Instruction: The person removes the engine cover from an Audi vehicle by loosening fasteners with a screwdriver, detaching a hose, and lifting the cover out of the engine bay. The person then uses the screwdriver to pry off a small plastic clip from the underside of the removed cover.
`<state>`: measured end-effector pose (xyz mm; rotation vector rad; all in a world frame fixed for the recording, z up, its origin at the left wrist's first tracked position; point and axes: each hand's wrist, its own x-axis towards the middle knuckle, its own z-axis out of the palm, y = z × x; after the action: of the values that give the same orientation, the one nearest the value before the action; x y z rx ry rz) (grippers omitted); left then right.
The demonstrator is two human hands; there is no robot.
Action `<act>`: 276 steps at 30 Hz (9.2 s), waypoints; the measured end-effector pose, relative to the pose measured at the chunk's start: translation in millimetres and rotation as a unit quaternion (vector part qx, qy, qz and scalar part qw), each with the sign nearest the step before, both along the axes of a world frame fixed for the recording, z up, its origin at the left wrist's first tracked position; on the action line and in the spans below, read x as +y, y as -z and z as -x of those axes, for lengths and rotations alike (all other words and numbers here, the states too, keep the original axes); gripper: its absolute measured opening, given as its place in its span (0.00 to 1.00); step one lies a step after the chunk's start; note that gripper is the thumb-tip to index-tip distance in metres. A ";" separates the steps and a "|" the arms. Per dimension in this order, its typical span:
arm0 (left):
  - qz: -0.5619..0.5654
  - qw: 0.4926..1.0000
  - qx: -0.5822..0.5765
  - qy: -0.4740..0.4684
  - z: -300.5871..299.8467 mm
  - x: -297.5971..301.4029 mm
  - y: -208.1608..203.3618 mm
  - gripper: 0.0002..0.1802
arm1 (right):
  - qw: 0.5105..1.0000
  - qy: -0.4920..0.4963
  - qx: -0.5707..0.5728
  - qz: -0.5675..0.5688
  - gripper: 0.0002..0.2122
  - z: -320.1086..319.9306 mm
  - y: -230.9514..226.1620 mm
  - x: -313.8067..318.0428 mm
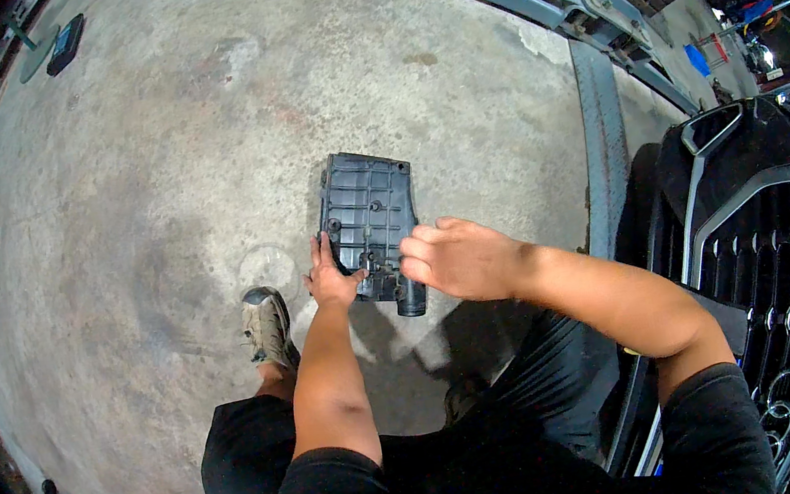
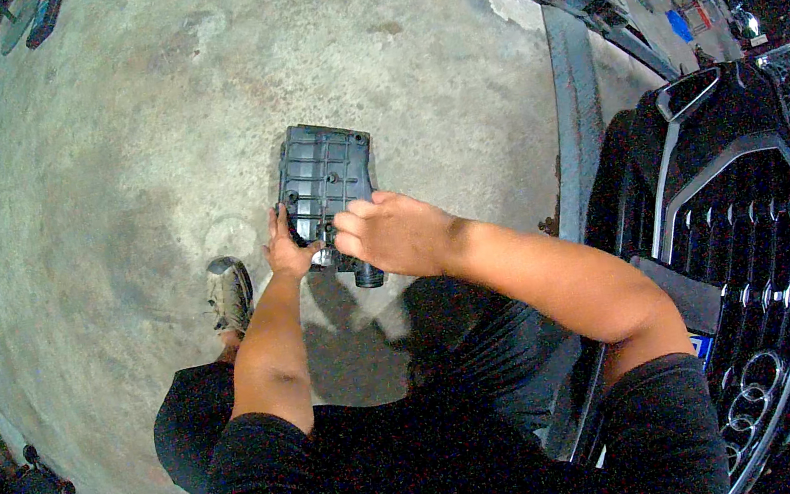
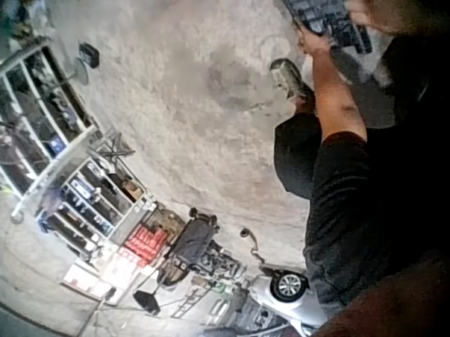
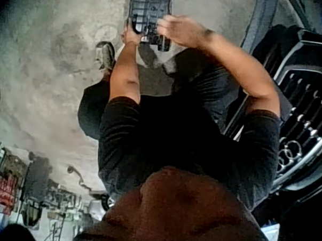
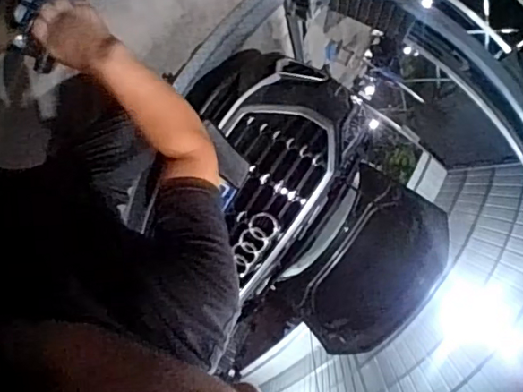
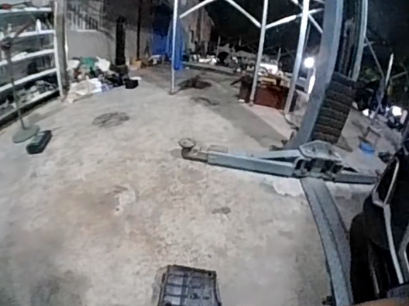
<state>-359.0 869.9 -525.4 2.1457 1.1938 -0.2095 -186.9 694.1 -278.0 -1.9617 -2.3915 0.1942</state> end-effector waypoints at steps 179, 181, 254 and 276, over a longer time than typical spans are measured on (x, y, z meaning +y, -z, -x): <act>0.379 0.906 -0.121 -0.143 -31.5 51.0 26.1 0.43 | 0.563 0.551 0.616 0.021 0.41 67.3 277.8 -65.3; 0.402 0.892 -0.123 -0.169 -28.7 64.6 31.4 0.43 | 0.552 0.593 0.584 0.049 0.42 78.6 275.4 -50.8; 0.023 0.807 -0.341 0.482 -85.4 -174.7 -394.9 0.41 | 0.762 0.514 0.282 -0.276 0.20 67.9 -153.4 -212.4; -0.033 0.833 -0.431 0.344 -21.3 -167.2 -339.6 0.36 | 0.674 0.493 0.446 -0.323 0.19 91.9 -118.8 -197.4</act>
<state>-337.7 702.7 -185.8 2.2256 -0.1069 0.4715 -278.8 496.7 -159.2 -1.7932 -0.5087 0.1505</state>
